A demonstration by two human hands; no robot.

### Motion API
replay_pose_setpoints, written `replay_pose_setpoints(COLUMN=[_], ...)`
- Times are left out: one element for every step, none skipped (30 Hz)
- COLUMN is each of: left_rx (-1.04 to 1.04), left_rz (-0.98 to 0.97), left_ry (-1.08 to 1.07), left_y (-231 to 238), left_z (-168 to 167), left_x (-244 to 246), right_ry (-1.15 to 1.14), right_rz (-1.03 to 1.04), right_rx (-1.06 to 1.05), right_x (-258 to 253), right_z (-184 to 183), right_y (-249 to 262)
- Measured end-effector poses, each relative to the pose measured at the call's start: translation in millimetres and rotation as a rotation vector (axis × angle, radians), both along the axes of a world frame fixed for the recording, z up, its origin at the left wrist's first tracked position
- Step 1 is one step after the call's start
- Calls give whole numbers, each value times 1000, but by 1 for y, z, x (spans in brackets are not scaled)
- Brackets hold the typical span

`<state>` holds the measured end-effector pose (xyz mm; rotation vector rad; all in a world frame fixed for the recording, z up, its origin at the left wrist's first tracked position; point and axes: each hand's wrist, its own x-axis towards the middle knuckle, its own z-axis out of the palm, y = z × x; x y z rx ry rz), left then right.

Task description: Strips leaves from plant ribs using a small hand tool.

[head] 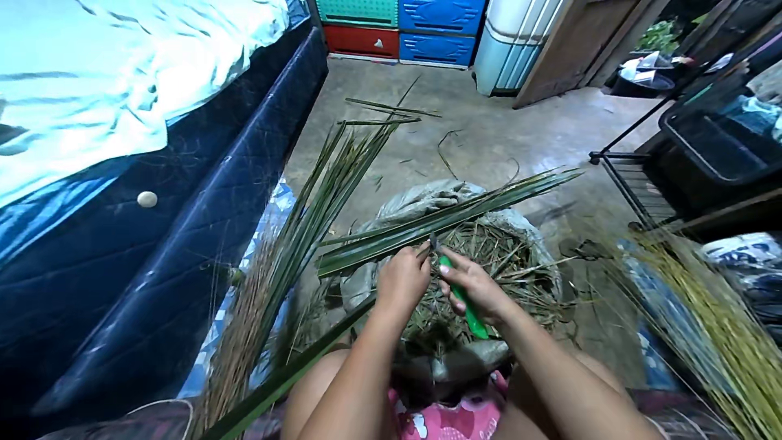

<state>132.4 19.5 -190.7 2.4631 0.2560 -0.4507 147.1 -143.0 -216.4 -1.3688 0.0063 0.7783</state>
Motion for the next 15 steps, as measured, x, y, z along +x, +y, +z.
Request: replay_pose_setpoints(left_rx=[2, 4, 3, 4, -3, -14, -23, -30, -34, -35, -35, -33, -30, -27, -26], left_rz=[-4, -11, -22, -34, -42, -42, -39, -38, -39, -39, -38, -38, -40, -41, -41], left_ry=[0, 3, 7, 8, 5, -2, -11, -16, -19, -25, -28, -27, -22, -18, -20], left_y=[0, 0, 0, -1, -3, -4, -4, -4, -4, -4, -4, -4, -4, -4, -4], left_z=[0, 0, 0, 0, 0, -1, -1, -1, -1, -1, -2, -1, -1, 0, 0], left_x=[0, 0, 0, 0, 0, 0, 0, 0, 1, 1, 1, 0, 0, 0, 0], right_ry=[-6, -16, -20, -25, -32, -46, -63, -86, -115, -146, -171, -182, -185, -190, -197], right_rz=[-36, -94, -144, -165, -180, -191, -201, -202, -195, -186, -177, -173, -171, -167, -163], right_rx=[3, -3, -5, -6, -9, -14, -21, -33, -53, -82, -111, -133, -148, -156, -160], right_x=[1, 6, 12, 17, 19, 19, 18, 17, 17, 18, 19, 20, 20, 20, 20], right_z=[-1, -1, 0, 1, 1, 2, 1, 1, 0, -1, -2, -2, -2, -2, -2], right_y=[0, -1, -4, -6, -7, -6, -6, -6, -7, -9, -10, -11, -10, -10, -10])
